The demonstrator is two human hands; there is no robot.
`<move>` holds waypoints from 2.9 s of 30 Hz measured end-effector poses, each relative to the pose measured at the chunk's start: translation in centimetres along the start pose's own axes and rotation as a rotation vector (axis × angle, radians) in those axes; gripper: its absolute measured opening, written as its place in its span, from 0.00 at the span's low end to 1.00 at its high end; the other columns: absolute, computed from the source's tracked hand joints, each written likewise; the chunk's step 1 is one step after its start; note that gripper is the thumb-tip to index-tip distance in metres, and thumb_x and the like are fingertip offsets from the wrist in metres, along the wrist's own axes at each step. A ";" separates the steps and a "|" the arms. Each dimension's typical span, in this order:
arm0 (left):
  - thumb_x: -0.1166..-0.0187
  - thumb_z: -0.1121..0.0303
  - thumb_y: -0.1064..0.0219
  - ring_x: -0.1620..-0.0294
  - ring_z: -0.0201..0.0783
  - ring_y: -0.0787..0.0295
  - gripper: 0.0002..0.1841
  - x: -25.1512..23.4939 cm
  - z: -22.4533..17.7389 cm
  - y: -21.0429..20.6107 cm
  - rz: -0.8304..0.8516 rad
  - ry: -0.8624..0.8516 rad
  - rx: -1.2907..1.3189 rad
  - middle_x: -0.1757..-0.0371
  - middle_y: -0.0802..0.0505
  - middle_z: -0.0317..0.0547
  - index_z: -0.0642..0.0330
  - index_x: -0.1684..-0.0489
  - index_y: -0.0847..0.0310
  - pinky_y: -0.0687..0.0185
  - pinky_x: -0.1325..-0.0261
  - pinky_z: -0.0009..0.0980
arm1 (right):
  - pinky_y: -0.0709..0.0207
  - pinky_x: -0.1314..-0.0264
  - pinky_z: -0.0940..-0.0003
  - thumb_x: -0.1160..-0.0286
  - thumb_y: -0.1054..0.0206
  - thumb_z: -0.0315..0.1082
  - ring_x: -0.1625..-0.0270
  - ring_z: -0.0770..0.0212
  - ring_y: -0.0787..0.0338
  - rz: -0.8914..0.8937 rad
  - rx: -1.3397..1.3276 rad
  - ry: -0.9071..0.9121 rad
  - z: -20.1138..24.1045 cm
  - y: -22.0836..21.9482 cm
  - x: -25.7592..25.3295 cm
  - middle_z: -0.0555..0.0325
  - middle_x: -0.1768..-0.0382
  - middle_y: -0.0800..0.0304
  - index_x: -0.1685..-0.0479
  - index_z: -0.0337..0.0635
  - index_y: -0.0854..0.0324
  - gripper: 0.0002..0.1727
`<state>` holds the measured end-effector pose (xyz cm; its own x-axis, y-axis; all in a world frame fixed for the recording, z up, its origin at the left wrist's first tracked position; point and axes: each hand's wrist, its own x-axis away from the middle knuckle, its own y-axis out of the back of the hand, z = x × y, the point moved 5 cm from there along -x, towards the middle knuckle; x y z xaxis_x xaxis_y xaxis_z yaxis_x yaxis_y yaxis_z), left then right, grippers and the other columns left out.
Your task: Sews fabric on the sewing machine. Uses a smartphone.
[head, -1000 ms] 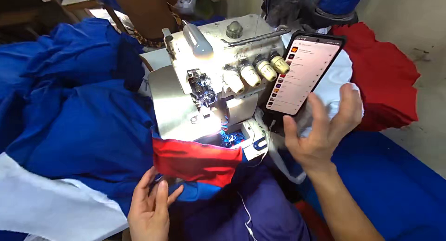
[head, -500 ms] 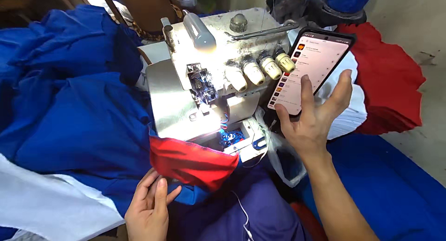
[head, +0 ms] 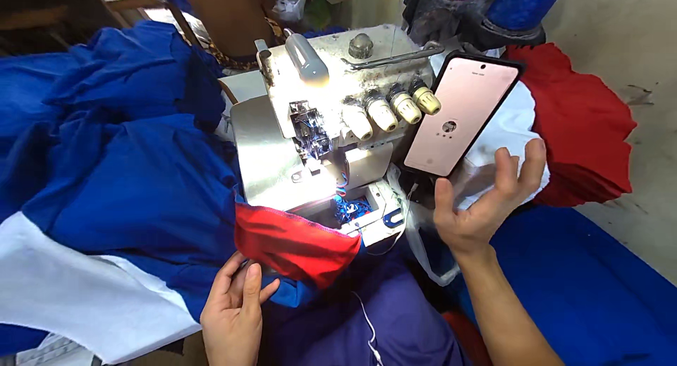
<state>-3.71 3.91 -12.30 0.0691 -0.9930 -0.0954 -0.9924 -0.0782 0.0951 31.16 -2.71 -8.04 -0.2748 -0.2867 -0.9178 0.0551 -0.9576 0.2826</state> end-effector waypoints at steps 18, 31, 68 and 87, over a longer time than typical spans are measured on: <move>0.17 0.71 0.36 0.43 0.28 0.09 0.12 0.6 -0.9 0.9 0.107 -0.261 -0.158 0.38 0.12 0.44 0.69 0.44 0.16 0.07 0.48 0.24 | 0.17 0.41 0.68 0.20 0.32 0.37 0.46 0.62 0.09 0.551 -0.460 -0.046 8.0 -2.4 4.4 0.58 0.56 0.05 0.59 0.47 0.05 0.09; 0.10 0.57 0.49 0.18 0.72 0.30 0.23 -1.3 1.1 3.0 -0.025 -0.634 -1.030 0.27 0.16 0.70 0.64 0.39 0.13 0.52 0.15 0.68 | 0.33 0.18 0.52 0.27 0.32 0.46 0.18 0.42 0.29 0.005 0.019 0.008 -3.1 -1.3 -1.2 0.26 0.22 0.31 0.17 0.30 0.43 0.43; 0.06 0.49 0.66 0.24 0.41 0.22 0.31 0.3 4.4 3.3 -0.293 -0.757 -0.998 0.39 0.05 0.44 0.54 0.54 0.14 0.50 0.21 0.40 | 0.43 0.14 0.49 0.19 0.39 0.57 0.21 0.48 0.24 0.012 0.193 0.149 -3.2 -2.0 0.5 0.42 0.26 0.20 0.22 0.43 0.33 0.34; 0.06 0.49 0.67 0.24 0.41 0.22 0.31 0.3 4.4 3.2 -0.295 -0.768 -0.998 0.40 0.05 0.44 0.54 0.55 0.15 0.49 0.21 0.39 | 0.46 0.13 0.50 0.19 0.38 0.54 0.20 0.51 0.25 0.036 0.156 0.132 -3.1 -1.9 0.7 0.44 0.23 0.22 0.21 0.45 0.35 0.33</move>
<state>-7.33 3.74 -16.36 -0.1347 -0.6487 -0.7491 -0.4225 -0.6462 0.6356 33.85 -1.18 -10.08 -0.1467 -0.3319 -0.9318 -0.0897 -0.9337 0.3467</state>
